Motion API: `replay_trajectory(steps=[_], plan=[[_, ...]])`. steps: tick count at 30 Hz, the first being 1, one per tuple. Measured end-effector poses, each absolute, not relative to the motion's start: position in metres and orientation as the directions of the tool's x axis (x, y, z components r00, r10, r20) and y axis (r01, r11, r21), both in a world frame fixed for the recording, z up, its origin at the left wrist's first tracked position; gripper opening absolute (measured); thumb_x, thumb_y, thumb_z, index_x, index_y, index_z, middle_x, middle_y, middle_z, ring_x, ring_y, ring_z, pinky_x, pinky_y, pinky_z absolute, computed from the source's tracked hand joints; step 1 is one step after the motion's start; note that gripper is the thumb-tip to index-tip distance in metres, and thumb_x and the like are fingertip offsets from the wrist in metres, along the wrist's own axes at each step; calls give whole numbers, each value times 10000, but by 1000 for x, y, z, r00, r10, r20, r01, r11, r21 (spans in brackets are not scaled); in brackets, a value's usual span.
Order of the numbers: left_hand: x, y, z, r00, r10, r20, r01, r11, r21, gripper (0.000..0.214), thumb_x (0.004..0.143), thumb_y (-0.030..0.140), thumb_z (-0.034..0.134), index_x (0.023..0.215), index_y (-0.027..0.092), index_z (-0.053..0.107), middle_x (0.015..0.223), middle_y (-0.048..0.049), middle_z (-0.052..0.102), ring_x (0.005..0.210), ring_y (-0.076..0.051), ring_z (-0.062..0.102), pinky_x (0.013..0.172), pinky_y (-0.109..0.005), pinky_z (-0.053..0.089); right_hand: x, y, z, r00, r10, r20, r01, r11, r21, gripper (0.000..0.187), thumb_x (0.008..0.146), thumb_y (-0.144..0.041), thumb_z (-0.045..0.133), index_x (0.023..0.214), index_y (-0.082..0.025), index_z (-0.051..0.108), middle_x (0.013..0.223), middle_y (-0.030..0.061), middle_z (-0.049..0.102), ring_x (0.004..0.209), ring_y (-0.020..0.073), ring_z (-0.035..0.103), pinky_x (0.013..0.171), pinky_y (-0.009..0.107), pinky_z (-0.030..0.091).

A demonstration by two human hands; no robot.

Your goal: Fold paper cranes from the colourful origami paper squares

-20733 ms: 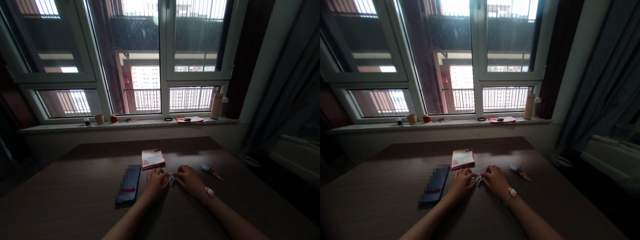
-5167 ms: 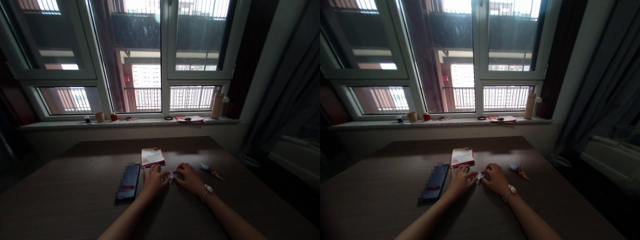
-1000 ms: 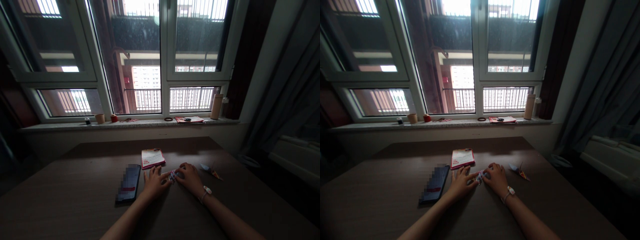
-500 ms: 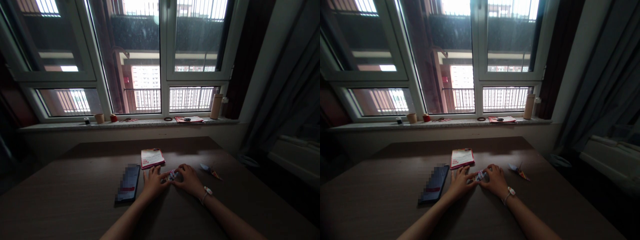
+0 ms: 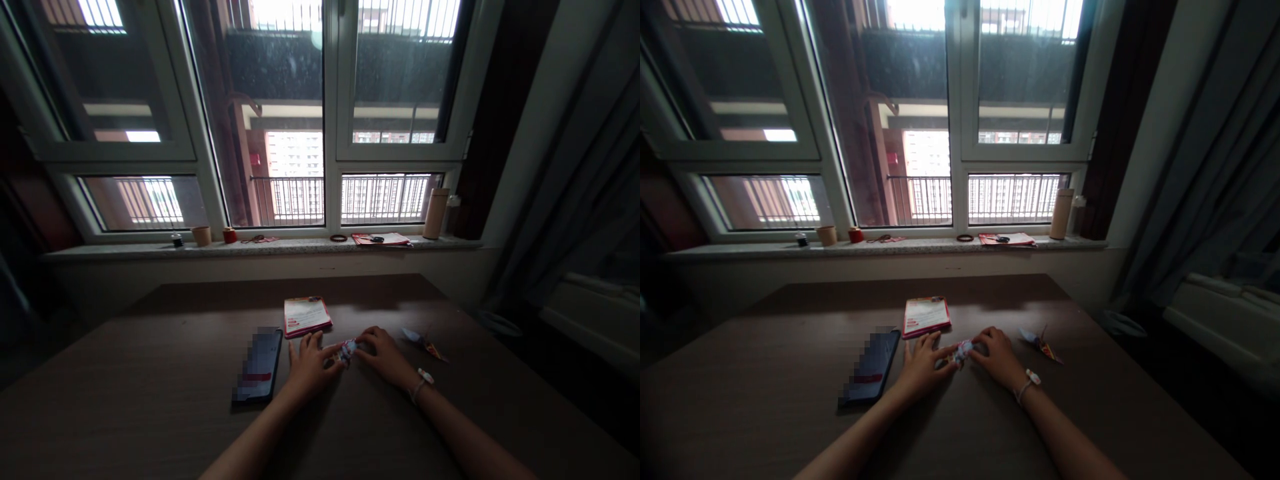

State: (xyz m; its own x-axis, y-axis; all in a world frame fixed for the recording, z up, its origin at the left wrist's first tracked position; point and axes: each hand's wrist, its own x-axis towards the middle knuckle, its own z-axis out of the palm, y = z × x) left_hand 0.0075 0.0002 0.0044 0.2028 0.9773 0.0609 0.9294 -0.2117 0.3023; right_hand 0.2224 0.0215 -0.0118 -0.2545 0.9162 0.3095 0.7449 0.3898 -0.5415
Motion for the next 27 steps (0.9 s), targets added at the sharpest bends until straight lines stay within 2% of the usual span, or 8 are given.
replay_trajectory(steps=[5,11,15,20,27], plan=[[9,-2,9,201,979,37,936,-203,288,485,816,630,498,1275,479,540,1530,-44,342,1419,-345,221,1108,-655,49,227,21,-8,-312,892,326,684,449,-575,208,845,-346,609,1002,-279,727,1088,48,596,1062,199,541,970,316,410],[9,-2,8,197,978,61,933,-207,295,471,814,611,513,1265,479,550,1517,-34,367,1412,-353,228,1105,-664,52,225,15,-5,-427,852,301,645,521,-559,148,823,-352,651,925,-342,758,1199,33,556,1170,218,480,1053,354,355],[11,-1,6,177,981,85,934,-195,300,463,801,618,532,1235,467,585,1497,-24,401,1396,-368,251,1111,-655,66,225,14,-4,-439,847,301,637,529,-561,152,834,-373,640,924,-347,760,1228,28,544,1189,218,460,1067,356,342],[15,0,11,158,983,91,933,-179,313,458,749,612,600,1183,467,626,1469,-38,439,1367,-366,301,1094,-668,98,224,16,-4,-400,863,309,651,505,-567,147,827,-368,642,895,-333,768,1201,40,564,1177,220,464,1064,354,351],[14,1,13,150,986,79,929,-168,329,493,714,629,616,1169,444,645,1469,-26,442,1364,-382,292,1099,-666,84,228,28,-6,-194,923,333,780,351,-518,194,816,-306,601,872,-268,783,1113,73,605,1107,230,500,1000,330,399]])
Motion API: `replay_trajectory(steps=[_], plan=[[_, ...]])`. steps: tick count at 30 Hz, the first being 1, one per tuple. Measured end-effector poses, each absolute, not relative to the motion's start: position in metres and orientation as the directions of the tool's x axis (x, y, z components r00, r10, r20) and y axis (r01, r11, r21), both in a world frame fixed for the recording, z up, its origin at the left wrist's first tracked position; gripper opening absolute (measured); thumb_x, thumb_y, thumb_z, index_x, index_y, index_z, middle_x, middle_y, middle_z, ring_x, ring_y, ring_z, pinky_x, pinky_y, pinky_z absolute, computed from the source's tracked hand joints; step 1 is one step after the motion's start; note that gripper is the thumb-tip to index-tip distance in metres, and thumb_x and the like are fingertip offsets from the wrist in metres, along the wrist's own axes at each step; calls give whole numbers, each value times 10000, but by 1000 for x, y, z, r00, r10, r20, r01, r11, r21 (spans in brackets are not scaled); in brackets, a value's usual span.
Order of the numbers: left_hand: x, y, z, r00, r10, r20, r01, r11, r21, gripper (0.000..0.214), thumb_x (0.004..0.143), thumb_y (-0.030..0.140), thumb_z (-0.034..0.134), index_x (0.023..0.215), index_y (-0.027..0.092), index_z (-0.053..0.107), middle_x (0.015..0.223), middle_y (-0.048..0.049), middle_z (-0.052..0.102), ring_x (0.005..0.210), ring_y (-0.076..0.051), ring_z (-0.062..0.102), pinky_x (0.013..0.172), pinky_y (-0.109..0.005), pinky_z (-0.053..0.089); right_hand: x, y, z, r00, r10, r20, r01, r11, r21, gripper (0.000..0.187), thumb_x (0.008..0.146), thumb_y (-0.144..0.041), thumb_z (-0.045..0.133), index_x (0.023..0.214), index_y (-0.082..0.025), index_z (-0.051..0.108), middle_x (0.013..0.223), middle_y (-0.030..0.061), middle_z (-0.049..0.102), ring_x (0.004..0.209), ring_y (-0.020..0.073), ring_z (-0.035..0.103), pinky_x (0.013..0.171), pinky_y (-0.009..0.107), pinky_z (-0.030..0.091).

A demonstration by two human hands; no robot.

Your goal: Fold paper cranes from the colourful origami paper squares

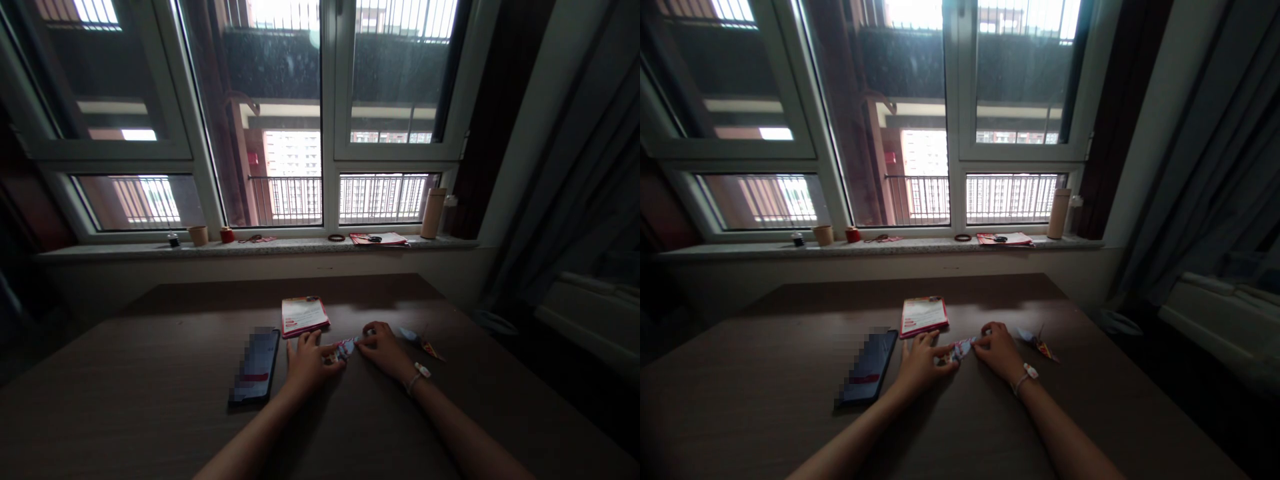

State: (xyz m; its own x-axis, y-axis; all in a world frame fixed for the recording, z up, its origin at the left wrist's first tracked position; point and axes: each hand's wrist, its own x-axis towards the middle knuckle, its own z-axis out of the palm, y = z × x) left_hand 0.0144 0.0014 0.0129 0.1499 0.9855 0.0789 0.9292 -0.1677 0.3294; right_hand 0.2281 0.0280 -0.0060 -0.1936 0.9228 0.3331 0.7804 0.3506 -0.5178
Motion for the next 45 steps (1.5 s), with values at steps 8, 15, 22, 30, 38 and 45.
replay_trajectory(steps=[8,15,22,30,38,45], plan=[[13,3,8,161,983,92,920,-183,346,486,721,609,619,1180,449,636,1463,-37,447,1365,-367,292,1101,-659,68,228,35,-6,-90,929,358,847,261,-463,231,809,-318,577,880,-241,784,1038,89,620,1035,236,530,941,326,410],[12,3,3,173,975,137,906,-212,367,458,721,556,650,1170,466,634,1428,-42,483,1352,-373,318,1083,-684,78,227,29,-7,-115,917,381,841,294,-454,256,857,-324,535,910,-239,770,1035,100,606,1030,241,536,941,337,416],[8,7,-5,161,970,180,879,-224,422,559,676,539,695,1187,318,645,1388,-89,513,1317,-337,386,1118,-624,106,217,20,-12,-311,872,377,746,470,-472,402,834,-314,611,1235,-282,626,1234,101,539,1183,255,467,1046,385,376],[6,7,-2,182,963,197,838,-257,482,536,622,459,766,1138,345,672,1371,-79,512,1309,-343,401,1118,-605,147,214,19,-13,-349,845,405,684,525,-506,295,862,-324,595,1135,-246,676,1201,108,555,1180,250,475,1040,393,383],[10,4,1,261,927,269,825,-359,437,554,637,369,796,1165,418,638,1384,-60,502,1306,-332,405,1102,-664,105,209,17,-7,-323,841,435,550,540,-636,178,882,-299,573,971,-224,709,1022,74,614,1024,213,549,934,342,435],[10,5,-6,233,907,350,814,-378,440,697,666,278,765,1304,418,522,1379,-56,481,1319,-321,390,1128,-643,113,213,24,-10,-251,860,445,528,507,-682,91,838,-250,601,829,-203,679,925,52,623,952,209,562,878,335,431]])
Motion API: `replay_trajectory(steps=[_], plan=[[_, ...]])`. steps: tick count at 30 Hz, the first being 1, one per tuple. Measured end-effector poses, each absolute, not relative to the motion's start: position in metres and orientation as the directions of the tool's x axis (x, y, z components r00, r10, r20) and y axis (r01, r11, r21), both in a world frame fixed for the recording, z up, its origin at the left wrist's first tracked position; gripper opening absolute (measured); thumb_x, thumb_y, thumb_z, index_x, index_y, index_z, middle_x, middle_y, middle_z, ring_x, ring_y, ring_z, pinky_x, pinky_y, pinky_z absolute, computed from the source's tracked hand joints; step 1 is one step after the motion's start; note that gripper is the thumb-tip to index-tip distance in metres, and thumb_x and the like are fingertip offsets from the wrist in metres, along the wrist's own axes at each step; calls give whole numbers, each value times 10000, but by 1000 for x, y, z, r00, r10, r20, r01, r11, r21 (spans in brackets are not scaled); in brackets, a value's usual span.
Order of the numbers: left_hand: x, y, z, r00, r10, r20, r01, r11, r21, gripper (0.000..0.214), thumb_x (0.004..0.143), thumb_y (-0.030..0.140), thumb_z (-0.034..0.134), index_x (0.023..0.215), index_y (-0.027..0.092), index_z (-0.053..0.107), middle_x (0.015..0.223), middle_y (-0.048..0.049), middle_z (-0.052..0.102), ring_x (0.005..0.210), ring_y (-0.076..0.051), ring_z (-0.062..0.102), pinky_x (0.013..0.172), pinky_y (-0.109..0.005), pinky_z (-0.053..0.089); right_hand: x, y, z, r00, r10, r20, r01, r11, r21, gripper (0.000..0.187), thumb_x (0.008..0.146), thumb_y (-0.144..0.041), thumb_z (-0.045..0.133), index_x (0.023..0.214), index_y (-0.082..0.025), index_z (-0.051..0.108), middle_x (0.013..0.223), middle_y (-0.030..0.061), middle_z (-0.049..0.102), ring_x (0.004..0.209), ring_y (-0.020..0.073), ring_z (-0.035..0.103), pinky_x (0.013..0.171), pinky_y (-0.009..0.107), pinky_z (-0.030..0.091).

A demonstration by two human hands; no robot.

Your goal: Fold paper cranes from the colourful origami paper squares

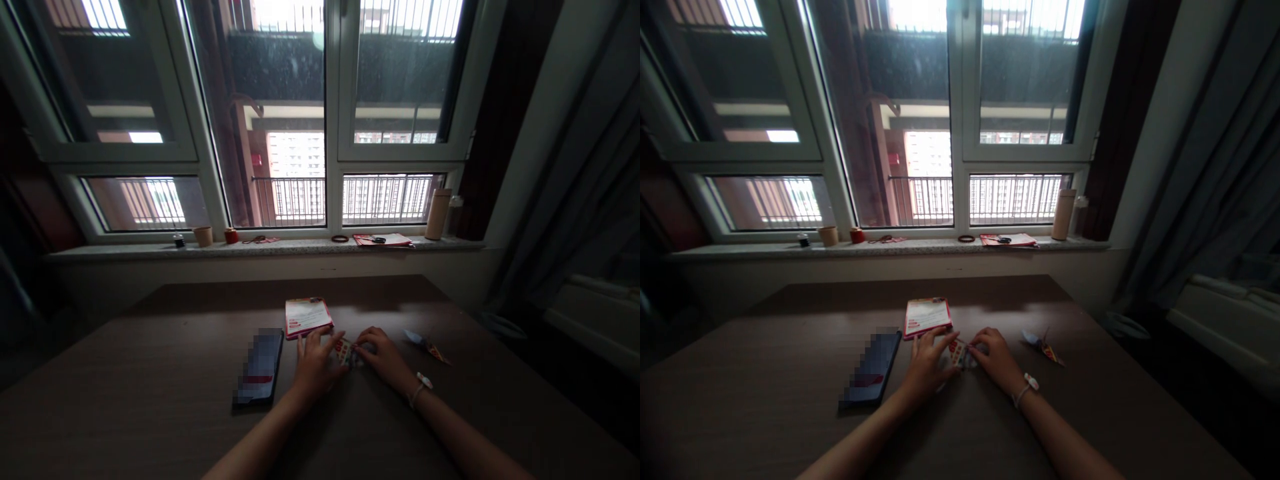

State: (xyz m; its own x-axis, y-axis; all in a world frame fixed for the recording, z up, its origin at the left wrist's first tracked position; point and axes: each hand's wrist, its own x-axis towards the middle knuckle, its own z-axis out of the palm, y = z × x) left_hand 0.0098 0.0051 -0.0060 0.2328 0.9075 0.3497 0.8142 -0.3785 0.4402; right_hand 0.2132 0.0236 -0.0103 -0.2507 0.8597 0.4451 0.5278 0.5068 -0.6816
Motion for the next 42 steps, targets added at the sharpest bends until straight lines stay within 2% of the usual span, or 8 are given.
replay_trajectory(steps=[5,10,15,20,24,32,35,42], plan=[[10,5,-11,210,879,429,807,-403,432,768,691,184,707,1374,404,432,1449,-49,390,1366,-299,320,1146,-604,125,214,25,-12,-152,875,459,543,462,-701,61,809,-236,605,761,-198,610,874,38,621,904,208,565,851,332,429],[11,1,-5,227,891,393,786,-406,467,493,722,200,678,1184,362,618,1435,-37,417,1364,-296,314,1150,-560,168,211,22,-11,-131,878,460,507,458,-730,114,794,-274,624,716,-207,574,928,44,628,941,210,571,873,329,437],[11,2,-1,210,917,339,783,-365,504,365,772,254,632,1113,380,662,1365,-18,522,1336,-304,354,1128,-626,112,208,18,-8,-188,888,419,433,458,-776,139,808,-325,626,743,-214,573,1051,52,651,1030,214,575,938,351,432],[11,3,-2,221,919,327,767,-371,523,360,794,284,620,1129,412,660,1359,3,550,1333,-296,364,1121,-631,113,205,16,-10,-281,874,397,367,480,-797,147,810,-357,641,822,-215,605,1048,51,655,1036,216,583,963,371,430],[12,1,1,209,930,302,758,-349,550,326,800,320,617,1113,387,676,1331,-11,587,1331,-305,373,1125,-641,81,203,14,-8,-319,845,429,333,523,-785,135,860,-340,578,825,-213,606,1039,50,645,1042,207,576,963,358,428],[11,-1,5,221,943,248,702,-331,631,301,779,318,633,1076,362,660,1248,7,651,1320,-303,410,1105,-691,-48,201,12,-4,-302,839,453,336,538,-773,57,844,-206,529,852,-227,581,1006,35,641,1033,197,578,958,352,432],[12,-1,6,209,947,242,702,-318,637,292,767,319,650,1057,350,656,1259,1,640,1321,-297,419,1111,-686,-44,201,15,-8,-268,847,460,340,530,-777,11,822,-215,555,818,-226,556,988,31,645,1019,202,585,931,349,443],[15,1,4,231,944,238,701,-330,631,244,820,323,587,1055,310,652,1304,-33,607,1343,-280,403,1120,-672,-39,201,20,-14,-226,888,401,340,458,-822,87,797,-266,601,860,-224,558,1008,27,673,1027,210,610,944,360,451]])
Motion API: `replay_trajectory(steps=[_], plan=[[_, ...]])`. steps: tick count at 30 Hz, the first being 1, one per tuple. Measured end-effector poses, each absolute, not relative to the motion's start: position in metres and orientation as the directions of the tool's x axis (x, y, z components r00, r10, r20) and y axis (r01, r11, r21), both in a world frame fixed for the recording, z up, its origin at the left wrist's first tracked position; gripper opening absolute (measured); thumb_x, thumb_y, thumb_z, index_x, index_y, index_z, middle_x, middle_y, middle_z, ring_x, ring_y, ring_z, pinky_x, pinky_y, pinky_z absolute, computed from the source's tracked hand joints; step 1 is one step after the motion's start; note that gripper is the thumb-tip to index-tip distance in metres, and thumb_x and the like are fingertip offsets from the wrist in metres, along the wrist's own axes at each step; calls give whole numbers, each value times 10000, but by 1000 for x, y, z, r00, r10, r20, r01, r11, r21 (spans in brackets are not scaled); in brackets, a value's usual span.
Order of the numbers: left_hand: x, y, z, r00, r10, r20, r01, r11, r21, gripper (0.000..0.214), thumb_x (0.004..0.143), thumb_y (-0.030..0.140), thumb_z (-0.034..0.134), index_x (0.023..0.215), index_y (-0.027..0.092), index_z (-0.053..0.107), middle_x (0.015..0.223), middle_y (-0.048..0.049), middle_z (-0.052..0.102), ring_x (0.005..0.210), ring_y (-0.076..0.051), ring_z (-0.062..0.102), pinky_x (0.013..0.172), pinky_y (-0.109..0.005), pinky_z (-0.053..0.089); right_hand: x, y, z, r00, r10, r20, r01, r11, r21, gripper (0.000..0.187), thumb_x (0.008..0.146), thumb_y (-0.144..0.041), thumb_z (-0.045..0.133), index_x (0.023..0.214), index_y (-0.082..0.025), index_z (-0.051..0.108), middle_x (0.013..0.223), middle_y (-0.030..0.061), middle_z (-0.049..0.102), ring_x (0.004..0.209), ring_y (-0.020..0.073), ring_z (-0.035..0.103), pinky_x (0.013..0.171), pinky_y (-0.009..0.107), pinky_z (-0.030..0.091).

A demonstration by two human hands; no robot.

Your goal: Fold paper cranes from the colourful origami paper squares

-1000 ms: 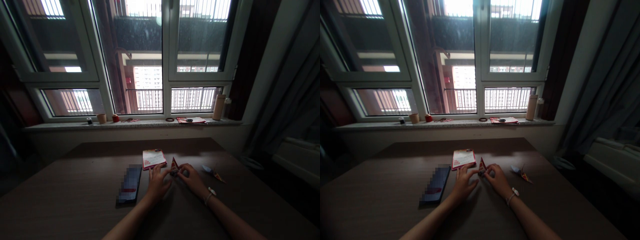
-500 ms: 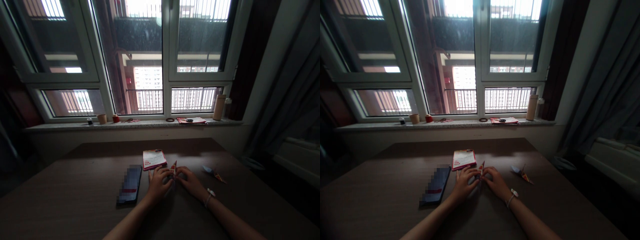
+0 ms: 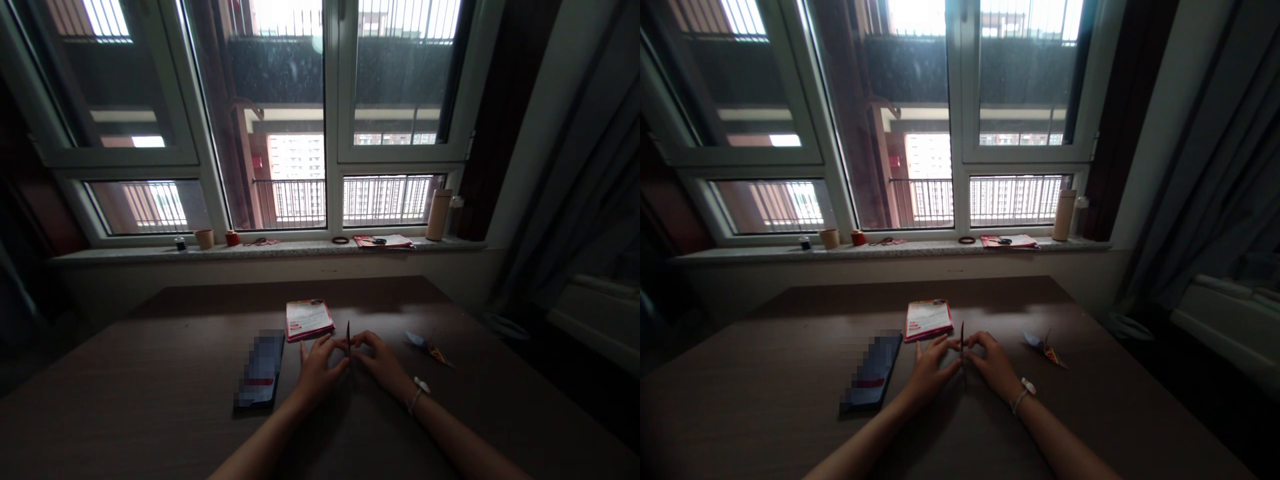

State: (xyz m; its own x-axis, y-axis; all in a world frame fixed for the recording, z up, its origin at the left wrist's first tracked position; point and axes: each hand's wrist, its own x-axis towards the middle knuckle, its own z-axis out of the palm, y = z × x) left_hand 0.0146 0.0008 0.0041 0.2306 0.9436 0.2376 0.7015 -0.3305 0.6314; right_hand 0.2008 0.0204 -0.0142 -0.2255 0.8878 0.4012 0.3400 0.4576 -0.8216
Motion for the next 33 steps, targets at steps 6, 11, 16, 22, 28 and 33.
replay_trajectory(steps=[6,11,16,22,28,33], plan=[[14,2,2,247,947,207,694,-322,644,297,843,347,557,1129,314,628,1331,-42,587,1358,-267,386,1134,-650,-34,202,17,-9,-236,900,366,354,431,-830,157,804,-295,608,940,-217,617,993,31,681,995,207,620,927,351,466],[13,2,1,253,948,191,710,-316,629,355,830,419,578,1173,329,612,1350,-32,572,1366,-274,371,1147,-634,-12,203,19,-10,-255,894,369,325,438,-838,162,812,-323,611,934,-217,624,980,38,689,975,208,632,914,355,479],[12,2,2,259,947,188,711,-319,626,385,814,456,600,1179,333,610,1348,-35,575,1353,-283,386,1144,-640,1,204,23,-16,-255,900,354,306,423,-853,208,807,-354,629,962,-215,617,971,43,699,962,212,647,909,366,486],[13,3,1,255,947,194,723,-320,612,395,804,469,612,1179,347,618,1344,-31,577,1324,-280,430,1142,-635,-1,204,23,-16,-263,905,336,285,405,-869,236,800,-342,642,996,-210,623,987,48,703,994,219,645,931,373,468],[13,2,2,259,944,202,717,-328,615,370,798,448,619,1152,340,633,1305,-19,602,1291,-284,466,1138,-642,-24,204,21,-13,-265,909,321,286,392,-874,264,824,-381,626,1023,-208,623,994,52,709,996,224,644,927,380,461],[12,2,0,266,942,203,676,-332,658,360,791,436,627,1140,347,629,1309,-24,592,1292,-281,458,1116,-655,-86,204,19,-12,-257,913,316,308,387,-869,295,798,-389,655,1021,-202,611,975,54,714,999,234,642,931,389,455]])
